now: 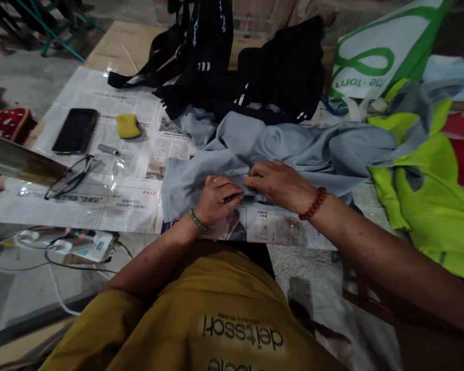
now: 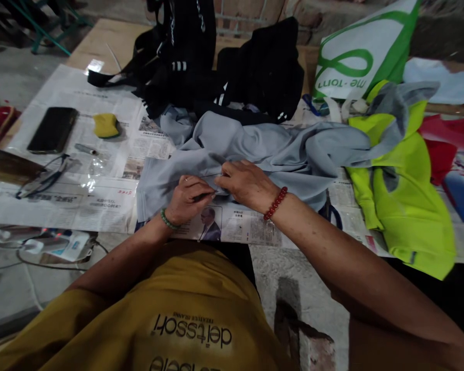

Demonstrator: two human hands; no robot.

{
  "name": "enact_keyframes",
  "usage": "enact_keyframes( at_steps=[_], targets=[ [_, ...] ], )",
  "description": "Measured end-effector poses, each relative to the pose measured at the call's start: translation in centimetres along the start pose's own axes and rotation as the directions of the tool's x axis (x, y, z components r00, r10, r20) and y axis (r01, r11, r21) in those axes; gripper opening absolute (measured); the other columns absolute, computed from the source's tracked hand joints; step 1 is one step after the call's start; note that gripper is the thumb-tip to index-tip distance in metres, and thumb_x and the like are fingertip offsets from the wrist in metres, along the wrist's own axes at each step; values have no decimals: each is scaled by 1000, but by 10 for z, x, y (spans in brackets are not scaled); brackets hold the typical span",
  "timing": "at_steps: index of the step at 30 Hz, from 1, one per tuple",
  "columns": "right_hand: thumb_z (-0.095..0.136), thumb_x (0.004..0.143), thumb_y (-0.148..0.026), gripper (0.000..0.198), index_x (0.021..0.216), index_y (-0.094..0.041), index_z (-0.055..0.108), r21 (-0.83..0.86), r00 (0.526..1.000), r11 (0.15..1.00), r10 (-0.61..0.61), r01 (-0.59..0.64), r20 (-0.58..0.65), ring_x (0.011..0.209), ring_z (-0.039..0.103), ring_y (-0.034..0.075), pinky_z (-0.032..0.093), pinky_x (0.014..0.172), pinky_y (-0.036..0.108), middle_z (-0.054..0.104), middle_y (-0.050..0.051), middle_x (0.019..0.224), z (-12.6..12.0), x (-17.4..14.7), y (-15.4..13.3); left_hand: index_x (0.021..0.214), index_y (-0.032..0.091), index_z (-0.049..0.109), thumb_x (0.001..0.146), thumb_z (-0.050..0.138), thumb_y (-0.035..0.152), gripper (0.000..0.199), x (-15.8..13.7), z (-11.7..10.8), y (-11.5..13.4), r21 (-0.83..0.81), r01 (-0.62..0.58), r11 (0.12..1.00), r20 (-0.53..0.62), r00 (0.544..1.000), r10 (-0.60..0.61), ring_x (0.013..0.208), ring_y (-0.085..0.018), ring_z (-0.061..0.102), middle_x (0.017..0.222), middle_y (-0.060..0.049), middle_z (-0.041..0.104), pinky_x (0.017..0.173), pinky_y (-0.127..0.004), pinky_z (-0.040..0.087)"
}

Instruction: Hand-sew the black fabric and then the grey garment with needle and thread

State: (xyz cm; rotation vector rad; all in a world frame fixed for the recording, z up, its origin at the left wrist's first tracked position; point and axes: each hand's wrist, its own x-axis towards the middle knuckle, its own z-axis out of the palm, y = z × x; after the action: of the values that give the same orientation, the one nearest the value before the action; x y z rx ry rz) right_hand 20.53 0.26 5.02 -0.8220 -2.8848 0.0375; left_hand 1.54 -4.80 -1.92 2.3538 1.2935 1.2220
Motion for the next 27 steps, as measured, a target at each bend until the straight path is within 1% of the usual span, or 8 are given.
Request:
enact_keyframes(
  at_steps=[4,8,12,15,18,22,25,27],
  targets=[
    [43,83,-6,28,94,-20,65,-56,999,998,-41,42,19,79,51,16,35,71,30,60,5,87,0,-1,0,79,22,69,85,58,28,13,-1,1,-1,-8,-6,1000,-6,1000,6,77,-13,63,79,0,70,79,-33,42],
    [48,83,-7,27,99,-20,65,-23,999,999,-34,35,19,82,54,17,37,72,30,62,5,89,1,-2,4,80,22,68,83,58,24,11,-1,2,-1,-21,-17,1000,1,1000,17,78,-14,64,79,1,71,79,-34,42],
    [49,83,-9,26,100,-21,65,-4,998,1000,-28,28,53,84,55,17,39,73,29,62,5,90,2,-2,5,81,22,68,84,57,22,12,-1,1,0,-26,5,1000,26,1000,-4,80,-13,64,81,0,71,81,-34,41],
    [48,83,-9,26,99,-20,65,47,998,999,-26,24,57,85,56,17,41,75,30,63,5,91,3,-2,5,81,22,68,84,56,22,13,-1,1,0,-20,21,1000,51,999,-20,81,-14,64,83,0,71,82,-34,40],
    [44,84,-10,27,101,-19,65,162,1000,987,-3,-2,30,86,58,17,43,78,31,65,6,91,4,-3,7,83,22,68,85,55,23,13,-1,0,0,-20,7,1000,51,999,-6,82,-14,64,83,0,71,82,-35,40],
    [47,86,-15,25,100,-21,66,321,993,940,121,-116,4,87,60,17,44,82,33,68,4,91,2,-1,5,85,22,68,87,54,24,14,-1,0,0,-36,-43,998,53,998,45,83,-14,63,84,0,71,83,-35,39],
    [52,83,-18,20,92,-21,70,413,970,882,243,-228,17,87,62,19,44,83,35,70,4,89,-1,3,-1,88,23,68,89,53,25,16,-2,0,-1,-33,-62,998,53,997,64,85,-14,63,86,-1,71,84,-34,39],
    [53,82,-17,19,88,-21,70,488,953,827,302,-280,34,85,63,19,46,81,34,71,4,87,-2,5,-7,88,23,69,89,52,27,17,-2,0,-1,-18,-68,997,57,996,69,85,-14,63,87,-1,71,84,-34,39]
  ],
)
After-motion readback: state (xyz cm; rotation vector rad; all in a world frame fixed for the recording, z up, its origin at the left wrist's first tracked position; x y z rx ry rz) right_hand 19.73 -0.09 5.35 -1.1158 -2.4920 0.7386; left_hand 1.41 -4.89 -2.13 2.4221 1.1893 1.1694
